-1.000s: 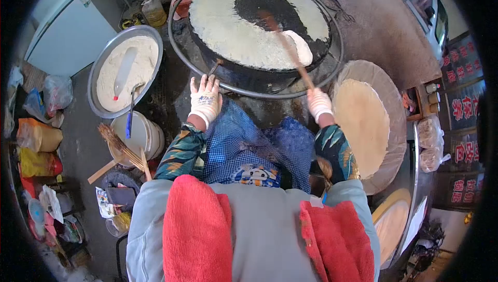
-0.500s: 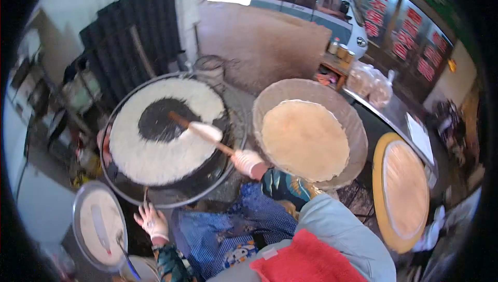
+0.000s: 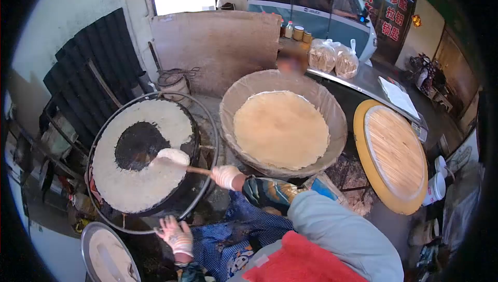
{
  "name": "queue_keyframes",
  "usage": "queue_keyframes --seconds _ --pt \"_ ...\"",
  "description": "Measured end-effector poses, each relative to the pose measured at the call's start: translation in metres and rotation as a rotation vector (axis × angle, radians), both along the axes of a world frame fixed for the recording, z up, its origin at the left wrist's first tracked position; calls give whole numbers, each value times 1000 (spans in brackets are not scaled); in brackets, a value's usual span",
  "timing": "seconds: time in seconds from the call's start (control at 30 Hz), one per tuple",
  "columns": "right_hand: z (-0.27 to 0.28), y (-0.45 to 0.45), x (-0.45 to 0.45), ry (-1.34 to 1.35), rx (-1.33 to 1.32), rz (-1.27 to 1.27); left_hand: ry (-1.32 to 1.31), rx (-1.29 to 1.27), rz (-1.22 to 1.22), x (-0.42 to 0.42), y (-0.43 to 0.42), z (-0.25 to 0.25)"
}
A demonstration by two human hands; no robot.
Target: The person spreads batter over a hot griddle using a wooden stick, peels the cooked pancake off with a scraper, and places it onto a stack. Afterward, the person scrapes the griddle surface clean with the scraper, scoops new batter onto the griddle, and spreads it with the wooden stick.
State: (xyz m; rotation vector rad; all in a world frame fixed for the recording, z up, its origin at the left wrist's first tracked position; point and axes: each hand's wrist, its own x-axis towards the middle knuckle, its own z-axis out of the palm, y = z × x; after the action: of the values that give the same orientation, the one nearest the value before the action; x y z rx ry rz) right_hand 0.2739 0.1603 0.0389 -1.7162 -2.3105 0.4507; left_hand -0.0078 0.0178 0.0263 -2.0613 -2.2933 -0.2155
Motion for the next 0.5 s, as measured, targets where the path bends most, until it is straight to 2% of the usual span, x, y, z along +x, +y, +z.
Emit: queue_keyframes --seconds 0.03,0.07,0.2,0.23,0.3,0.33,0.4,0.43,0.5 --pt "-2 12 3 35 -18 -84 -7 -72 -8 15 -1 1" --pt "-9 20 2 87 62 -99 14 -32 -2 21 -3 -1" --pt "21 -6 -15 34 23 60 101 37 -23 13 -15 -11" --pt "5 -8 -11 -36 61 179 117 36 -27 8 -16 -15" --pt "-30 3 4 -41 65 125 120 27 -25 2 -19 -20" --pt "-7 6 8 -44 56 6 117 17 -17 3 -18 -8" --pt "8 12 13 -29 335 129 96 15 5 4 -17 13" --pt "22 15 0 -41 178 39 85 20 10 1 -17 17" --pt "31 11 -16 58 30 2 75 23 31 -10 -15 12"
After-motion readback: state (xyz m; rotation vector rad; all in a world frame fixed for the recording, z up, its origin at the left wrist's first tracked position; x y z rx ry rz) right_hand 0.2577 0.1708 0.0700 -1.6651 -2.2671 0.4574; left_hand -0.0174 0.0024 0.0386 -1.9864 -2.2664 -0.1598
